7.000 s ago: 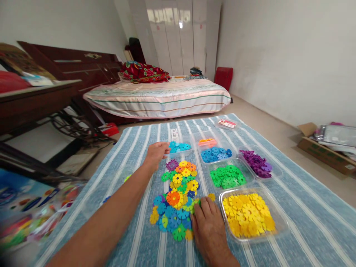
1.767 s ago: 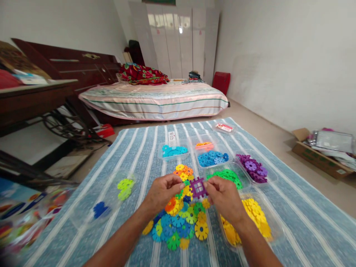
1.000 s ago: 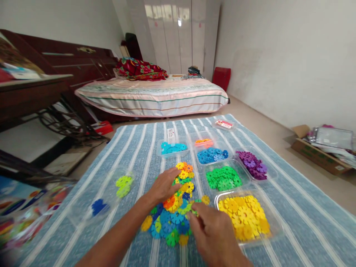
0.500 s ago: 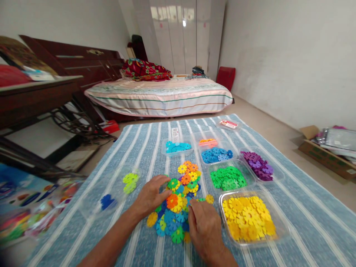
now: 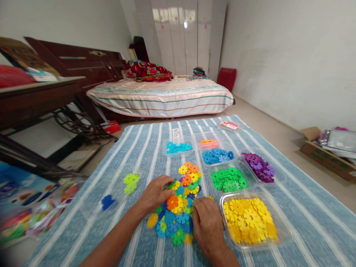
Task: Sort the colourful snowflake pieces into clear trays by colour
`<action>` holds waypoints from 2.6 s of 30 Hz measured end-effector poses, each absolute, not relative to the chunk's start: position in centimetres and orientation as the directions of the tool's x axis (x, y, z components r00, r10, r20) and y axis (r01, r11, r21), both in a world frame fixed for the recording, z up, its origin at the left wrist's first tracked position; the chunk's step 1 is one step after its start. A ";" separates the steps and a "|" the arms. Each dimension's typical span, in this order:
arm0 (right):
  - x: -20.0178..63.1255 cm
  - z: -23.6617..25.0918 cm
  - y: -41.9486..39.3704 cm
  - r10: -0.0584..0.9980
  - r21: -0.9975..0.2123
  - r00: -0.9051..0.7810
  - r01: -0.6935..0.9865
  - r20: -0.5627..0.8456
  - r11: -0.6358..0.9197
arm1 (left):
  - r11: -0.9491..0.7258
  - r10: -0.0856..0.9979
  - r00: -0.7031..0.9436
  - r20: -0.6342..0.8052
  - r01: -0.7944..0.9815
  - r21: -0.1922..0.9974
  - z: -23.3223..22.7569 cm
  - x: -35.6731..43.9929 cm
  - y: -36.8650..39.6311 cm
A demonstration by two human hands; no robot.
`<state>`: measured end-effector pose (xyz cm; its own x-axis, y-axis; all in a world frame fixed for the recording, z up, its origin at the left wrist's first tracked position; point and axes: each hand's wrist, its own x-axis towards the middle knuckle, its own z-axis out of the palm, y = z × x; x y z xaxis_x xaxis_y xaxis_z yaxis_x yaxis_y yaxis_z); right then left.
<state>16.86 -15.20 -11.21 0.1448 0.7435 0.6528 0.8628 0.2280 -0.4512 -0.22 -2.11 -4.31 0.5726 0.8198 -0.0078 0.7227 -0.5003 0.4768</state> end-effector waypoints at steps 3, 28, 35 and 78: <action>16.8 -11.2 -15.1 0.759 -0.465 0.141 0.855 0.635 0.230 | -0.483 0.814 0.581 -0.025 0.699 0.527 -4.0 -0.4 -1.9; 17.1 -11.1 -14.5 0.794 -0.487 0.079 0.824 0.603 0.289 | -0.260 0.875 0.482 -0.034 0.529 0.808 -0.8 7.3 -1.9; 17.0 -11.2 -14.5 0.793 -0.492 0.069 0.816 0.606 0.304 | -0.416 0.856 0.514 -0.053 0.746 0.520 -0.4 9.5 -0.1; 16.9 -11.4 -14.3 0.846 -0.501 0.071 0.830 0.529 0.243 | -0.279 0.893 0.421 -0.161 0.797 0.535 1.5 13.9 7.5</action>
<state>16.88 -14.32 -11.39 0.0712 0.8458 0.5287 0.8305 0.2433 -0.5011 13.95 7.54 1.47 0.4208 0.8927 -0.1614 0.7973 -0.2790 0.5353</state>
